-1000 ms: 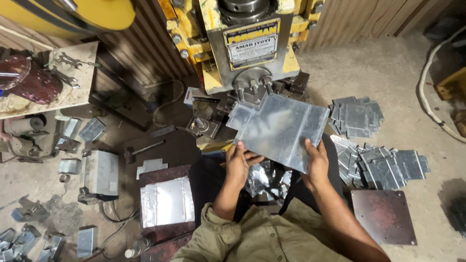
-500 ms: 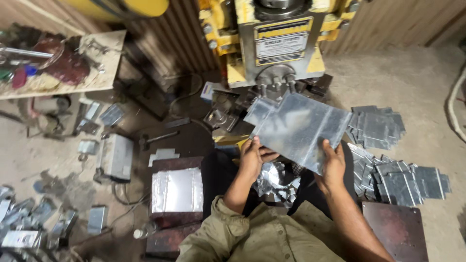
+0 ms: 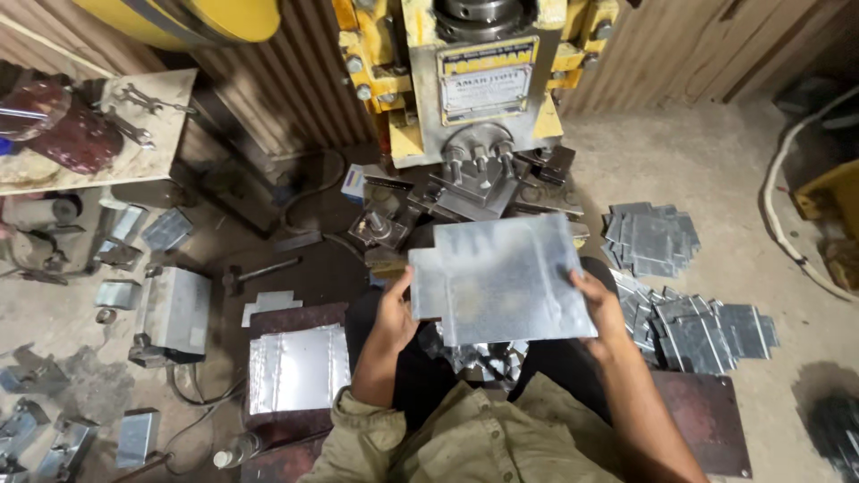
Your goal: The person sits in front of a yellow press machine, repeatedly picking up rectangular metal sheets from a stack. They place the sheets into the machine, operate the press, and then remove the processed sheets to place them on a pile on the floor.
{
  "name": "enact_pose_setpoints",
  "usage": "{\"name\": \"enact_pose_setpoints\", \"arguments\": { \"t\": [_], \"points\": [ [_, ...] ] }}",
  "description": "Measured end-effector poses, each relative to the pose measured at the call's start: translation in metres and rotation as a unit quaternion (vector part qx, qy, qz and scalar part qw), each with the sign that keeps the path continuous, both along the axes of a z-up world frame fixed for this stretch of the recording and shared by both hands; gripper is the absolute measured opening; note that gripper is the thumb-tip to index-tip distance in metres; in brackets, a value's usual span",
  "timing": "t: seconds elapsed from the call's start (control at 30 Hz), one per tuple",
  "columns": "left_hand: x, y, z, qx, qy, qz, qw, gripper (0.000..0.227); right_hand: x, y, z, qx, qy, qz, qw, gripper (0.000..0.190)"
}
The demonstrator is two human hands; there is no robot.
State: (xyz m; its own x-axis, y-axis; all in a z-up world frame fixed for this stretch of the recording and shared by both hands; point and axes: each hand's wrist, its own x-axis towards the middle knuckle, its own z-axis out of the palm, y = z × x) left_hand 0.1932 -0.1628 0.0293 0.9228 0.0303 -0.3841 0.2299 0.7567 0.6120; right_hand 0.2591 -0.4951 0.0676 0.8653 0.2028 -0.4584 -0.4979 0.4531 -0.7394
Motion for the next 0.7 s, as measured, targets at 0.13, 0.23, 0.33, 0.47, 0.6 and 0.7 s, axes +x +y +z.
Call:
{"name": "enact_pose_setpoints", "arguments": {
  "t": [0.13,0.23,0.33,0.47,0.6,0.7],
  "points": [
    [-0.030,-0.016,-0.006,0.008,-0.098,0.069,0.993,0.052,0.008,0.011,-0.011,0.223,0.013,-0.059,0.973,0.070],
    [-0.058,-0.040,-0.005,0.014,-0.134,0.095,0.986,0.042,-0.019,0.022,-0.037,0.414,-0.057,-0.026,0.908,0.078],
    [-0.078,-0.072,0.000,0.062,-0.105,0.094,0.988,0.042,-0.046,0.051,-0.046,0.182,-0.090,-0.056,0.978,0.068],
    [-0.097,-0.070,-0.007,0.061,-0.076,0.073,0.993,0.052,-0.064,0.073,-0.008,0.002,-0.031,-0.064,0.997,0.064],
    [-0.085,-0.061,-0.027,0.040,-0.096,0.090,0.990,0.065,-0.029,0.087,0.020,0.008,-0.045,-0.026,0.999,0.058],
    [-0.061,-0.058,-0.017,0.081,-0.117,0.063,0.988,0.062,-0.004,0.098,0.022,0.029,-0.059,-0.036,0.997,0.053]
  ]
}}
